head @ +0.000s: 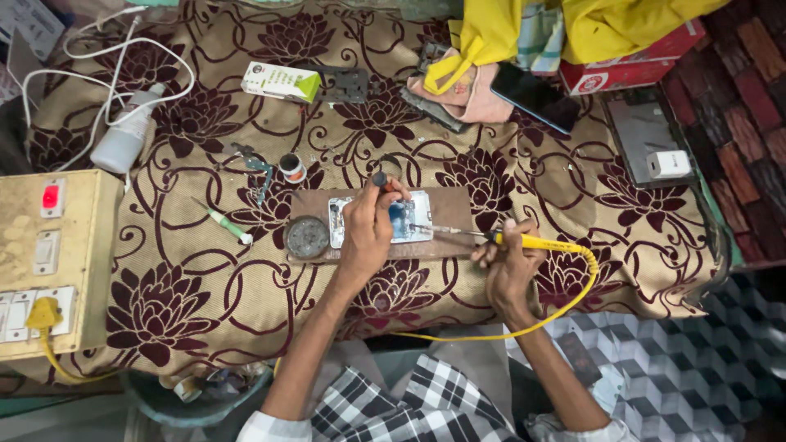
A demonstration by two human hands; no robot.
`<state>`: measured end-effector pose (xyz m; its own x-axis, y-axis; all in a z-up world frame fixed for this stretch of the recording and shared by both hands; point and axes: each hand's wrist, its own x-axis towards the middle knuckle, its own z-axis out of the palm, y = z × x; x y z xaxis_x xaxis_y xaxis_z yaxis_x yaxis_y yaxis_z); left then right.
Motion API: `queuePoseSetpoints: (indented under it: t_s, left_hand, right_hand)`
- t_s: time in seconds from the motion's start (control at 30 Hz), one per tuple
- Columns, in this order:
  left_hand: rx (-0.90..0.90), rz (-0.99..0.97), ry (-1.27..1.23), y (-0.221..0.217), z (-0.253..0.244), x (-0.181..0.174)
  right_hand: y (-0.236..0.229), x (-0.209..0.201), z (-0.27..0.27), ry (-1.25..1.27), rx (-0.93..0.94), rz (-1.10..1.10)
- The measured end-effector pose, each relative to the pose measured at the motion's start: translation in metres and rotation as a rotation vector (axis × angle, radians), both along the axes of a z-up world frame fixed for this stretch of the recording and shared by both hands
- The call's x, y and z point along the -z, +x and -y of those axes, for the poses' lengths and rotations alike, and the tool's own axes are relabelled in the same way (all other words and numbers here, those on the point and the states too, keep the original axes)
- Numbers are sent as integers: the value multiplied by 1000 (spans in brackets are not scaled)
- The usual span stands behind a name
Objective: The person uses a soldering iron and a small tool to work on a circuit board placed on a wooden block. They repeatedly apply the soldering iron to specific points on the board while manipulating components with the other hand.
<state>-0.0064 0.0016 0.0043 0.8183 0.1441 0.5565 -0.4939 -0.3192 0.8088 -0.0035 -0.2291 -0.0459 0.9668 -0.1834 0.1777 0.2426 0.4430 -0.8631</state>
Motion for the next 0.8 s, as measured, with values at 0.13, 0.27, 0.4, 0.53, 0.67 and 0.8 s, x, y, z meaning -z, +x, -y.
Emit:
queuePoseSetpoints:
  t_s: [0.13, 0.27, 0.4, 0.53, 0.67, 0.8]
  left_hand:
    - [24, -33, -31, -6, 1, -4]
    - [15, -2, 31, -4, -3, -11]
    - [69, -22, -33, -5, -5, -5]
    - [27, 1, 35, -4, -3, 7]
    - [10, 6, 32, -1, -1, 15]
    - [-23, -1, 47, 0, 0, 14]
  right_hand:
    - [-3, 0, -1, 4, -31, -5]
    - [3, -2, -2, -48, -50, 23]
    - [0, 3, 1, -56, -48, 14]
    - [1, 7, 4, 32, -52, 41]
    - [0, 10, 8, 27, -54, 26]
    - [0, 11, 7, -54, -64, 63]
